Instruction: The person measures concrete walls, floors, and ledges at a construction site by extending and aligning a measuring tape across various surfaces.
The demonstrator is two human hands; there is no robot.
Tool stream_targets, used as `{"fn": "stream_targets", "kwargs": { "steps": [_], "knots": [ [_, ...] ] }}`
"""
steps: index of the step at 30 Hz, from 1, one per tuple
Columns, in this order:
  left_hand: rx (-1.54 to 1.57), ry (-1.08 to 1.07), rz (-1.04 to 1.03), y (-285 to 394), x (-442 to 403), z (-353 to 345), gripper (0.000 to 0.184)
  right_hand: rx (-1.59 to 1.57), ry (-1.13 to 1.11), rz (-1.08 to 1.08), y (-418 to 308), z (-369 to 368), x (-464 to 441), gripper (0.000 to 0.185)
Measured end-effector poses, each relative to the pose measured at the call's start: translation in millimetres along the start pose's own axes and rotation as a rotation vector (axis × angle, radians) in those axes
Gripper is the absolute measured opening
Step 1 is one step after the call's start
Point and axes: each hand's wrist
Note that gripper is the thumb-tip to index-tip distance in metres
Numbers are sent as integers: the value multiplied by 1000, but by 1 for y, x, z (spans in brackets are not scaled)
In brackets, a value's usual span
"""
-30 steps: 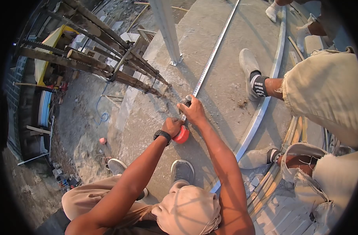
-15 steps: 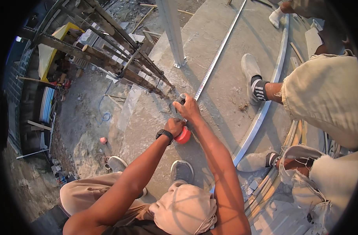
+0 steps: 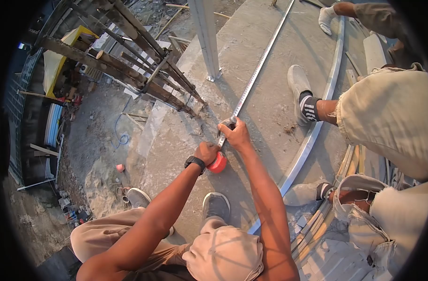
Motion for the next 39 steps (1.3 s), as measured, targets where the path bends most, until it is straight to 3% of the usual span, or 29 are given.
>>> {"fn": "stream_targets", "kwargs": {
  "steps": [13,24,28,30,33,36,39],
  "knots": [
    [-11,21,-10,-7,-5,-4,33,222,-11,116,-7,-9,-3,48],
    [8,92,-62,-11,-3,-7,36,188,21,187,-23,-19,-4,39],
    [72,15,-148,1,16,2,38,-390,173,-78,-40,22,41,23],
    [165,-5,-258,-1,18,-3,42,-470,353,-106,-33,41,66,27],
    [117,64,-386,-3,8,-20,43,-469,478,-175,-8,57,99,31],
    [19,90,-388,6,1,-29,42,-439,518,-243,16,56,123,31],
    [-9,111,-468,8,-1,-29,38,-406,465,-271,30,50,139,32]
  ]
}}
Point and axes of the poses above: each hand's wrist, its own x-axis away from the middle knuckle, its own z-axis out of the back of the hand, y = z × x, and after that the axes turned 12 degrees about x, right-handed
